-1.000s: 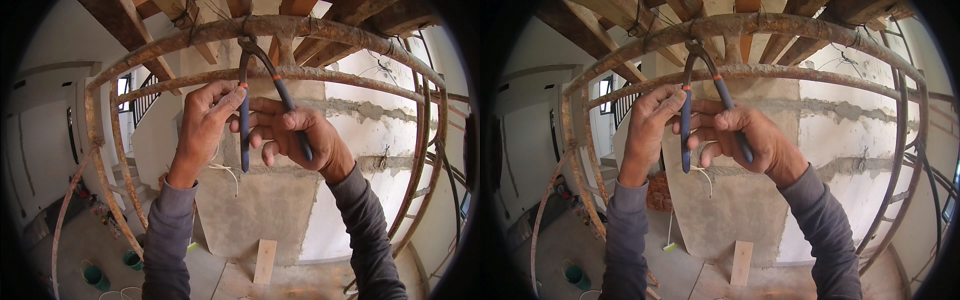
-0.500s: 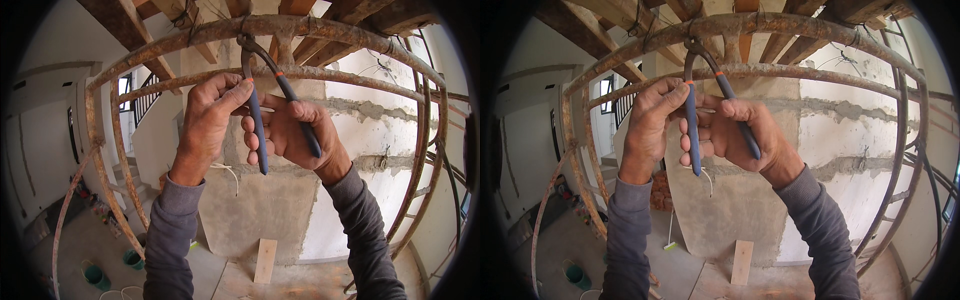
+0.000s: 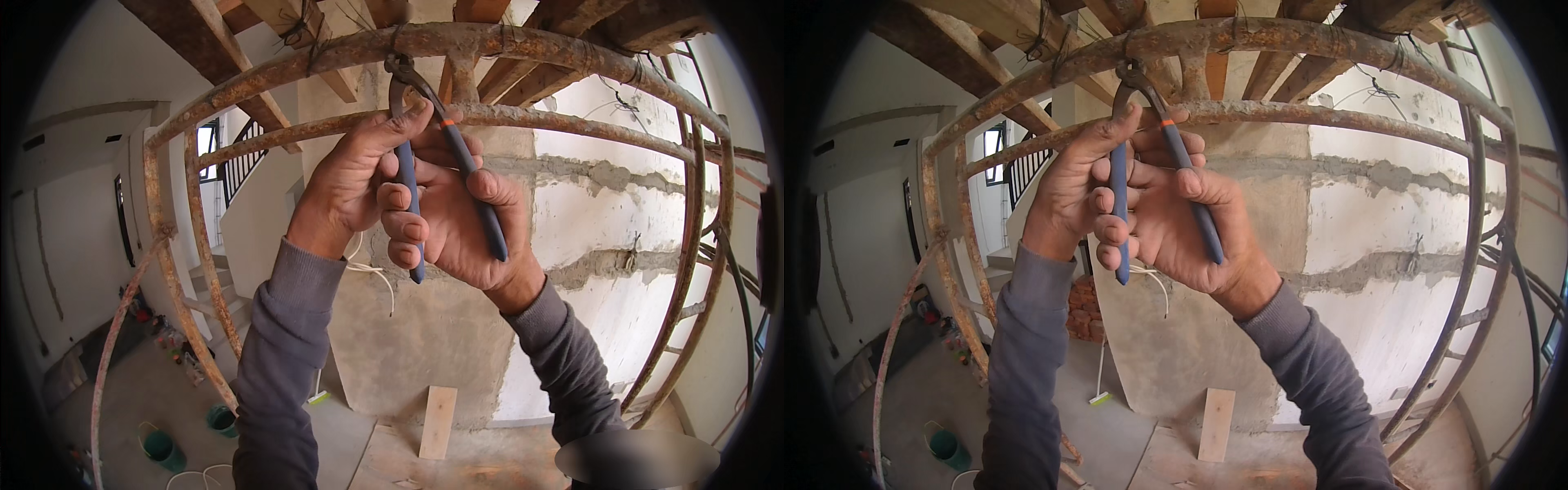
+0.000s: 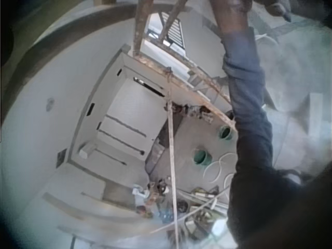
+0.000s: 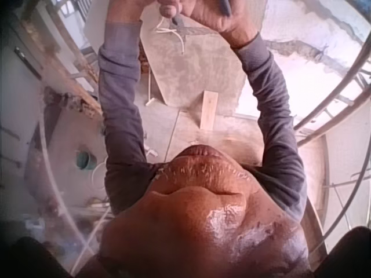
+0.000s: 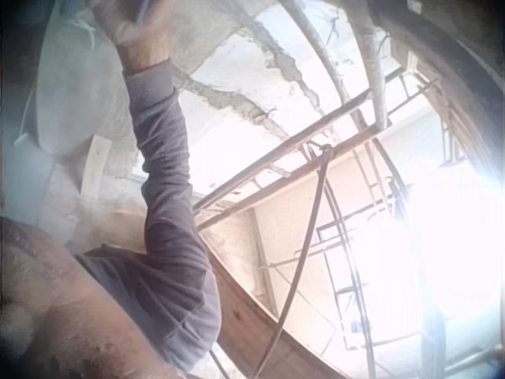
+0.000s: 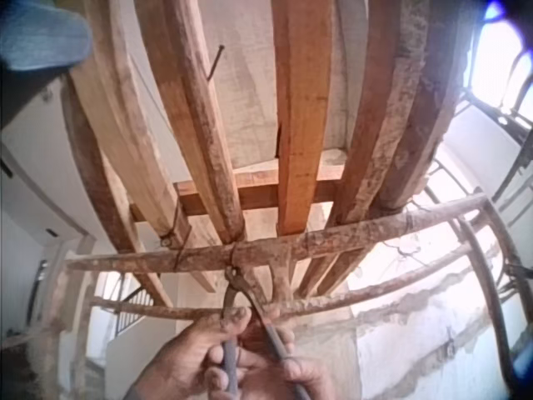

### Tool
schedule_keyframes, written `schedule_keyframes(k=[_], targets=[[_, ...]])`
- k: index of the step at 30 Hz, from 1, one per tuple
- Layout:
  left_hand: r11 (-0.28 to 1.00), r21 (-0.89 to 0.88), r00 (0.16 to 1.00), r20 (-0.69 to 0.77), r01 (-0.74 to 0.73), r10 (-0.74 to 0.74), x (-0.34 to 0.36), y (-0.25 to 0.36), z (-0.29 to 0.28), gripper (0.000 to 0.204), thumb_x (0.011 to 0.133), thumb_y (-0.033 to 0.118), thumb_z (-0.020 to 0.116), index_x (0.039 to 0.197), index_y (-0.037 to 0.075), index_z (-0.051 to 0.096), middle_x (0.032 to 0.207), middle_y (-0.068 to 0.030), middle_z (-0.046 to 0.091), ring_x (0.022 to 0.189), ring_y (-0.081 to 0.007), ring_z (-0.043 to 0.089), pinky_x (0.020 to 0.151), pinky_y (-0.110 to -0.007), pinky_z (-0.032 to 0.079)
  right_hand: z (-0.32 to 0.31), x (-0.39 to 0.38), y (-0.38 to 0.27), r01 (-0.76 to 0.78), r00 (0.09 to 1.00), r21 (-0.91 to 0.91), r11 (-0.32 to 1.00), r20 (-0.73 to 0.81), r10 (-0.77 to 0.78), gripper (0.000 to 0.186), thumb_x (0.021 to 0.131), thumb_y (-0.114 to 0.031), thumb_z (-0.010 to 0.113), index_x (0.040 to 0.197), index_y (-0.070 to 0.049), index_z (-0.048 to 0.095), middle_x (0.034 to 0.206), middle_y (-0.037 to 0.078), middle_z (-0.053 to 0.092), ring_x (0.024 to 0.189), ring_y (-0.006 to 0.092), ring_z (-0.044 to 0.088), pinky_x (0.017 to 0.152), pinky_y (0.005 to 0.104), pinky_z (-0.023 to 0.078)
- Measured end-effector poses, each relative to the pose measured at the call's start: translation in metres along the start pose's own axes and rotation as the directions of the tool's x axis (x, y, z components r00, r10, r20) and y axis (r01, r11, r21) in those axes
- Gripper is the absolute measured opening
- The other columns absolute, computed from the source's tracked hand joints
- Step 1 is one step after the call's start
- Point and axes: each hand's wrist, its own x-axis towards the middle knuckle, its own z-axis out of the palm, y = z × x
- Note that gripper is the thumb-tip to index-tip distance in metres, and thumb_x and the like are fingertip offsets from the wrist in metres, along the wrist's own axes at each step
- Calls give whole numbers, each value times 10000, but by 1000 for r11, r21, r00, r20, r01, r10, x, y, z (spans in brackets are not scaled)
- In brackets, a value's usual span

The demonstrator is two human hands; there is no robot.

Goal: The person uses a pair of pincers to twist and tighten wire around wooden beams and metal poles of a scaffolding structure, repeating this process at different joints.

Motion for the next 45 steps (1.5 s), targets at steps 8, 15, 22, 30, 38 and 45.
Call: schedule_keyframes(k=[8,15,22,30,38,45], targets=[[979,-203,996,-81,29,-46,-7,-14,17,474,999,385,555,1191,-47,568,987,-174,655,620,-134,668,436,-170,564,3,-1,11,71,994,-48,996,-84,-75,664,783,-337,680,1293,53,513,979,116,556,797,272,560,753,467,481],[980,-194,993,-103,35,-56,-3,-19,10,316,974,307,621,1063,4,601,949,-151,674,495,-89,566,349,-176,435,2,-2,19,79,992,34,996,-100,-75,577,781,-278,648,1251,21,494,929,113,507,725,245,522,648,411,439],[961,-274,991,-134,-41,4,-2,-30,16,312,962,308,630,1071,16,615,934,-138,686,737,-180,670,580,-263,585,9,-6,11,40,981,-86,995,-185,-55,538,783,-256,622,1223,22,488,907,99,501,707,217,502,622,381,428],[899,-436,997,-68,-51,24,2,-43,20,330,959,312,633,1153,48,591,969,-122,658,772,-190,673,619,-278,597,28,-10,4,29,935,-196,980,-342,-96,391,795,-128,526,1157,7,473,900,133,520,698,241,520,597,406,457],[836,-486,949,41,-254,312,9,-63,25,346,1017,360,522,1234,91,513,968,-37,565,937,-200,588,996,-460,442,48,-6,2,-112,857,-409,906,-502,-120,332,811,-84,476,1139,-38,478,909,105,540,690,216,555,602,406,479],[858,-462,974,-89,-227,210,6,-59,35,412,991,368,569,1236,37,540,1042,-125,652,1010,-263,648,857,-367,584,42,-12,-15,-204,863,-382,901,-504,-18,372,818,-103,476,1180,-18,497,930,120,564,725,247,591,656,444,518]])
